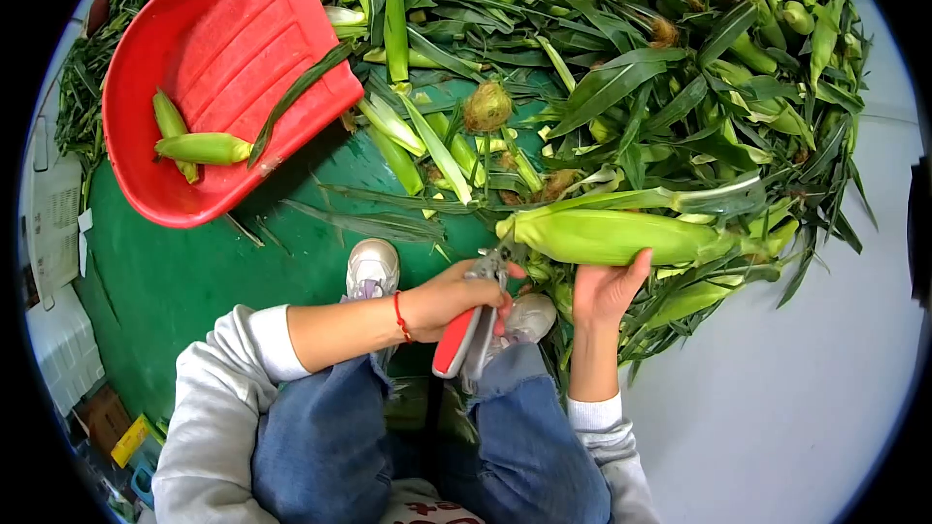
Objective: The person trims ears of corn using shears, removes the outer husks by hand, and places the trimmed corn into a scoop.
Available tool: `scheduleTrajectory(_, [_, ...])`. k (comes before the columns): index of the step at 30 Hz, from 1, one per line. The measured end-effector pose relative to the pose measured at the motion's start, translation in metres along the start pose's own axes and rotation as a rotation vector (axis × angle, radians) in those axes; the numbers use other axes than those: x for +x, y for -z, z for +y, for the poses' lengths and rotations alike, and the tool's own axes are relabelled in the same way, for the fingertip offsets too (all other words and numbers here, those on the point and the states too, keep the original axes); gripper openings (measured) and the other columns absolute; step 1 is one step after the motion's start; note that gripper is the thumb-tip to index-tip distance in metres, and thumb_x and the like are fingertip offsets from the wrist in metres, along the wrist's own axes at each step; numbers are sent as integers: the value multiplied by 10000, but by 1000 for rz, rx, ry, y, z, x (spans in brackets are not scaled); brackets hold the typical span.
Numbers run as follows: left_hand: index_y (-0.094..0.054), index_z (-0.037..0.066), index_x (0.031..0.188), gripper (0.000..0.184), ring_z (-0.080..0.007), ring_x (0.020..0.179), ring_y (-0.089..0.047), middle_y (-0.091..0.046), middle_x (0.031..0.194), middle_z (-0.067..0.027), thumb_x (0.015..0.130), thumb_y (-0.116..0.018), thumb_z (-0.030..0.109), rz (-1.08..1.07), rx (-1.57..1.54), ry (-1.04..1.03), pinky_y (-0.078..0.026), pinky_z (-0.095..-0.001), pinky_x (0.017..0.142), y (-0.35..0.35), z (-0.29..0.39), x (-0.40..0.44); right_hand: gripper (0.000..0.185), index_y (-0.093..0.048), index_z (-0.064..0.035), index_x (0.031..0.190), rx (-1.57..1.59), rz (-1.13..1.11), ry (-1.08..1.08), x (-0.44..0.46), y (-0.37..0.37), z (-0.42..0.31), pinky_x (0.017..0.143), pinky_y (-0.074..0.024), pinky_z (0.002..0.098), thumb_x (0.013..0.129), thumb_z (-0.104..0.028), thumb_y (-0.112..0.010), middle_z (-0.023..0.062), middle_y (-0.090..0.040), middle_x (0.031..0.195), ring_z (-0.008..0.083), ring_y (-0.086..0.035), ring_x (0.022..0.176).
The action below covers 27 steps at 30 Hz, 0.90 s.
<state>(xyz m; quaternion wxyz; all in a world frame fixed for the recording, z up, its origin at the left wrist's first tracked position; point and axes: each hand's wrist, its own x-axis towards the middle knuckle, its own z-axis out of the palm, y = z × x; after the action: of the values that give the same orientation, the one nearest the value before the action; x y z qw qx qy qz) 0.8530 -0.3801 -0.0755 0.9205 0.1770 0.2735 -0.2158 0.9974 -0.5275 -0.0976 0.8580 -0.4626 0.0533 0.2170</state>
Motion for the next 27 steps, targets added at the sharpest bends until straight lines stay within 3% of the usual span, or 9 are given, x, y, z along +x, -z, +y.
scheduleTrajectory(3, [-380,42,1284,524,-188,680,-604,-555,815,-80,774,-500,67,111,107,-16,-518,-337,581,10,5,2,590,-456,-108,1261,42,103,-58,1,-2,-7,1048,-297,440,876,-556,-460,42,-548,1160,221,-493,1122])
scheduleTrajectory(6, [-385,59,1286,508,-198,723,-607,-558,844,-80,795,-510,100,155,56,-84,-519,-353,636,27,5,1,588,-509,-76,1161,367,-154,-224,13,0,-19,989,-357,509,872,-582,-430,90,-578,972,270,-541,987])
scheduleTrajectory(9, [-364,68,1257,493,-212,686,-582,-554,809,-74,806,-556,122,245,-121,-141,-498,-363,685,27,9,3,598,-452,-34,1217,324,-207,-402,19,15,-21,989,-365,531,881,-528,-451,149,-557,1073,329,-519,1047])
scheduleTrajectory(12, [-262,73,1357,630,-210,896,-567,-535,959,-95,805,-566,93,201,292,-283,-464,-350,790,34,-3,7,572,-400,-45,1273,194,-131,-420,0,-20,-38,917,-442,500,894,-469,-459,188,-529,1160,336,-544,1038])
scheduleTrajectory(16, [-94,43,1432,885,-275,1145,-458,-455,1187,-172,754,-653,155,128,923,-464,-371,-362,962,17,-2,5,607,-339,-27,1315,-158,-315,-233,11,-6,-37,763,-537,398,874,-388,-551,192,-507,1207,297,-601,954])
scheduleTrajectory(21, [-39,-63,1409,1001,-341,1280,-329,-290,1371,-265,697,-692,196,162,1195,-614,-263,-378,1069,0,6,20,606,-310,-11,1358,-603,-346,-225,1,-26,-12,947,-390,317,892,-270,-597,110,-458,1284,193,-471,1138])
scheduleTrajectory(24, [-91,-89,1390,954,-374,1291,-304,-267,1378,-293,694,-681,189,258,1102,-774,-241,-392,1079,4,20,30,629,-296,15,1381,-914,-430,-82,-3,-20,5,973,-374,331,887,-237,-594,143,-466,1298,229,-476,1162])
scheduleTrajectory(25, [-140,-59,1393,916,-354,1199,-431,-418,1271,-278,697,-679,197,448,1293,-766,-339,-387,1017,14,20,36,632,-299,21,1382,-1058,-481,-42,-5,-25,1,970,-380,331,879,-216,-600,154,-480,1288,234,-490,1152])
scheduleTrajectory(27, [-222,-27,1370,813,-334,794,-591,-571,907,-192,686,-631,131,439,1142,-673,-484,-393,743,18,45,32,635,-311,30,1375,-1051,-519,-51,-10,-34,-5,960,-391,330,862,-194,-611,168,-495,1274,237,-508,1134])
